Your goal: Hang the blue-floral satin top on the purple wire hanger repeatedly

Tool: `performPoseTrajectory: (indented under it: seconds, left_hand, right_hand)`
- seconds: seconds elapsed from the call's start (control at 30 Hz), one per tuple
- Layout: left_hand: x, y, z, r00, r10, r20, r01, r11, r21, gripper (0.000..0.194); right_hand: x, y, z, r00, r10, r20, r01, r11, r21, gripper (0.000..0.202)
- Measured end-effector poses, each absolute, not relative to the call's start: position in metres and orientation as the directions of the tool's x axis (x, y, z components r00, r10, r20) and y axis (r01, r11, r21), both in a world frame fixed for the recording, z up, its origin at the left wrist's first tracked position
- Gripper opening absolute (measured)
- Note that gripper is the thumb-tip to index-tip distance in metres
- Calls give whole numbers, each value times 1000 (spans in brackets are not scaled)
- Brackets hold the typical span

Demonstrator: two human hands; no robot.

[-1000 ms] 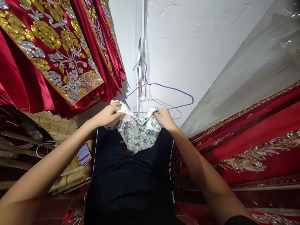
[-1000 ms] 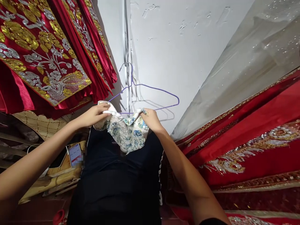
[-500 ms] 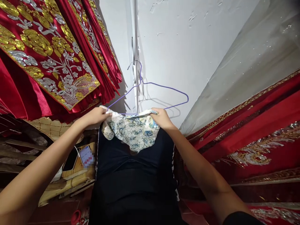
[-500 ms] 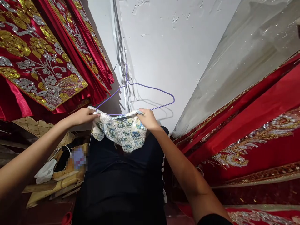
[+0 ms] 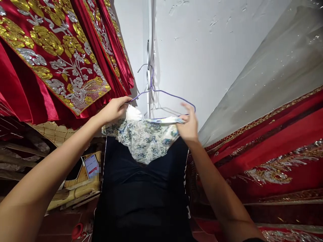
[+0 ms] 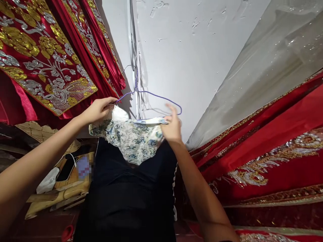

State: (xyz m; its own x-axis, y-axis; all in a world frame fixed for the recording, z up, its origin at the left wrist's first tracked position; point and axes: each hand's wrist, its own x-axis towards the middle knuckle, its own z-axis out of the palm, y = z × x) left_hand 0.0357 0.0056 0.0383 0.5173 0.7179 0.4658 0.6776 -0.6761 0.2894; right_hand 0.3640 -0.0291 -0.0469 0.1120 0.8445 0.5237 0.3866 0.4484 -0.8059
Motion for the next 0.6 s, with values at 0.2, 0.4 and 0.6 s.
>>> performPoseTrajectory:
  seconds: [0.2,0.4,0.6]
  left_hand:
    - [24,14,38,506,663,552,702,-688,184,29]
    - [15,24,28,267,653,708,747,-605,276,19]
    - [14,23,29,156,753,639,711,-535,457,24]
  right_hand:
    - [430,-18,-12,48,933,355,439,300,-847,49]
    - [419,-13,21,-374,927,15,161,81,-984,41]
    - [348,-4,-28,-215,972,99,-306,29,-952,59]
